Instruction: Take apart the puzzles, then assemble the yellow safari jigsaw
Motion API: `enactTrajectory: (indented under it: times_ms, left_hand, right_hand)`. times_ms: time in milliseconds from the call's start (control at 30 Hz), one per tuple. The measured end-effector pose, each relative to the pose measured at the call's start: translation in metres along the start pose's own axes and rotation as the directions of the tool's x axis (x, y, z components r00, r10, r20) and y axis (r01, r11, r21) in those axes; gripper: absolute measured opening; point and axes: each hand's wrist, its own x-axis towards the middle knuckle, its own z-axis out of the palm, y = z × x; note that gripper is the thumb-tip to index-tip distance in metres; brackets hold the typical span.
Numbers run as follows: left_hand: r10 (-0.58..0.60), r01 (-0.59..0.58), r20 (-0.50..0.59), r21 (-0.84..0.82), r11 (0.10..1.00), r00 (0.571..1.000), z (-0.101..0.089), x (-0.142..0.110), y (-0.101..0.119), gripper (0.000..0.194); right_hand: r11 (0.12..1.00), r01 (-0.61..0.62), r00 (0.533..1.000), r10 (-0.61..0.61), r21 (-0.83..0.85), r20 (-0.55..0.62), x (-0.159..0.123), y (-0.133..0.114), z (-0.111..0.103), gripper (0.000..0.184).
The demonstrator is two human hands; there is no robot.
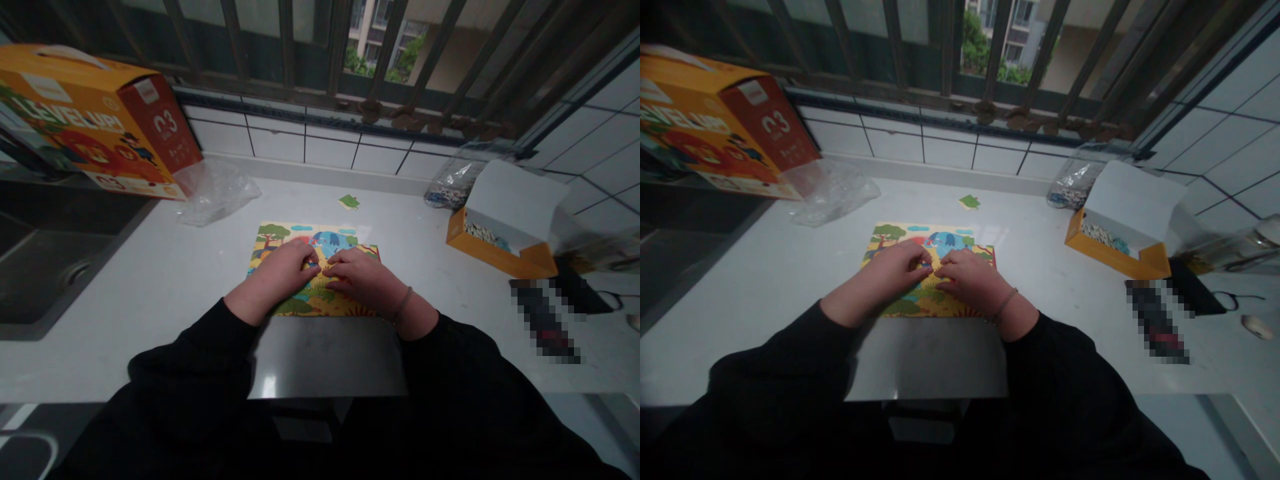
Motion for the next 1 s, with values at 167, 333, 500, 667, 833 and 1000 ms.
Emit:
enactTrajectory:
  times_ms: [167, 333, 500, 667, 833, 1000]
  left_hand:
    - [-0.002, 0.002, 0.006, 0.009, 1.0, 1.0, -0.0007, 0.0008, 0.0003, 0.006]
    - [-0.004, 0.004, 0.005, 0.009, 1.0, 1.0, -0.0003, 0.0016, 0.0008, 0.006]
    - [-0.01, 0.01, 0.004, 0.021, 1.0, 1.0, -0.0005, 0.0019, 0.0027, 0.005]
    - [-0.024, 0.024, 0.005, 0.028, 0.999, 1.0, -0.0001, 0.0017, 0.0026, 0.007]
    - [-0.011, 0.011, 0.005, 0.02, 1.0, 1.0, -0.0004, 0.0011, 0.0027, 0.005]
    - [-0.012, 0.012, 0.005, 0.02, 1.0, 1.0, 0.0002, 0.0015, 0.0018, 0.006]
  right_hand:
    - [0.998, 0.018, 0.999, -0.016, -0.052, 0.05, 0.0033, -0.0011, 0.0009, 0.012]
    - [0.998, 0.03, 0.998, -0.027, -0.049, 0.054, 0.0032, -0.0017, 0.0007, 0.011]
    - [0.999, 0.029, 0.999, -0.028, -0.037, 0.038, 0.0021, -0.0035, -0.0015, 0.011]
    - [0.999, 0.034, 0.998, -0.033, -0.026, 0.05, 0.0021, -0.0042, -0.0025, 0.011]
    - [1.0, -0.006, 0.999, 0.006, -0.02, 0.042, 0.0028, -0.0037, -0.0019, 0.013]
    - [1.0, -0.019, 0.998, 0.02, -0.023, 0.053, 0.0019, -0.008, -0.0058, 0.019]
